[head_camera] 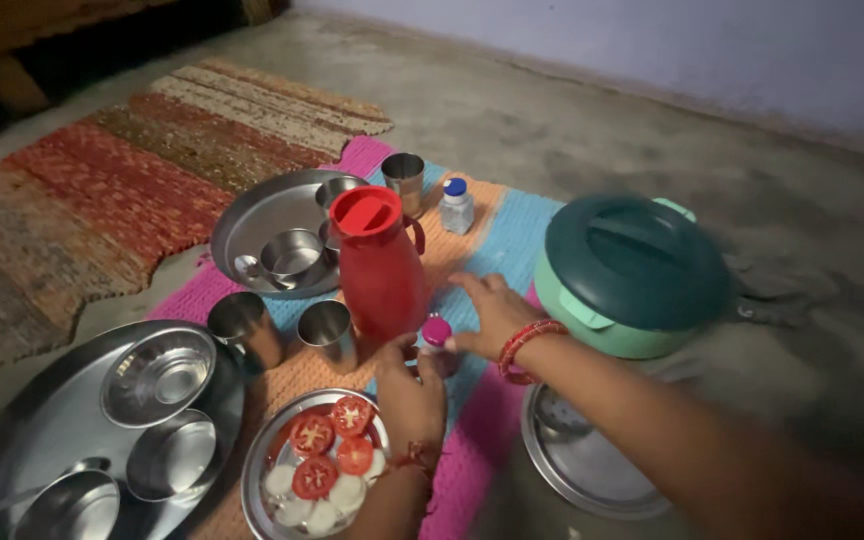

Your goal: The person arranges sliced vegetables in a bowl, seasons them, and wipes a large green container with a cloth before organizing metal plates and cups on a rug.

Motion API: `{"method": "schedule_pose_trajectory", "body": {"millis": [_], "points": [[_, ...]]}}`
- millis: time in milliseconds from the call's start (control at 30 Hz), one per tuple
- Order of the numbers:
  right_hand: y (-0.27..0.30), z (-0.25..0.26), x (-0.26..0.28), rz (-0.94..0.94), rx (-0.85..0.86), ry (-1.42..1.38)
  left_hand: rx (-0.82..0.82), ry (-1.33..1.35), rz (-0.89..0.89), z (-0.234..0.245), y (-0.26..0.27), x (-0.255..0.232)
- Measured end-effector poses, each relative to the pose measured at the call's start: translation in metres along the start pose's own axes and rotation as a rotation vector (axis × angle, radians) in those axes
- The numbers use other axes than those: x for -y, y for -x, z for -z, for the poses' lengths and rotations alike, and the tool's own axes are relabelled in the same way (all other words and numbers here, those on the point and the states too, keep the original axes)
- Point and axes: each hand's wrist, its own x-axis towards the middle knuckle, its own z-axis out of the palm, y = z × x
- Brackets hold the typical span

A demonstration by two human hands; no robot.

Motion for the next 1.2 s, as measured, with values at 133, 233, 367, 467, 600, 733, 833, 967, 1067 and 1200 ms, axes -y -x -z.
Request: {"method": "schedule_pose_trajectory", "body": {"millis": [133, 233, 367, 467, 600, 733, 833, 967, 1067, 1200], "points": [[-0.007, -0.042, -0.007, 0.151, -0.025, -0.1, 0.04, 0.157, 0.16, -0.009, -0.009, 0.017], [-0.011, -0.065, -0.009, -0.001, 0.006, -0.026, 0.013, 0.087, 0.118, -0.018, -0.014, 0.027], [-0.017, -0.074, -0.019, 0.036, -0.105, -0.134, -0.035, 0.024, -0.009, -0.032, -0.016, 0.031], [-0.018, -0.063, -0.025, 0.001, -0.136, -0.155, -0.015, 0.03, 0.196, -0.044, -0.019, 0.02], [-0.021, -0.042, -0.038, -0.158, -0.102, -0.092, 0.032, 0.174, 0.284, -0.064, -0.025, 0.004], [-0.053, -0.031, -0.065, 0.103, -0.373, -0.201, 0.058, 0.304, 0.166, -0.091, -0.031, -0.012], [-0.085, -0.02, -0.078, 0.093, -0.417, -0.146, 0.096, 0.31, 0.163, -0.104, -0.04, -0.019], [-0.114, -0.019, -0.087, 0.016, -0.375, -0.099, 0.213, 0.347, 0.141, -0.12, -0.061, -0.007], [-0.118, -0.032, -0.094, 0.024, -0.343, -0.102, 0.264, 0.451, 0.057, -0.132, -0.074, 0.014], [-0.126, -0.047, -0.103, 0.014, -0.321, -0.097, 0.281, 0.505, 0.139, -0.139, -0.077, 0.043]]}}
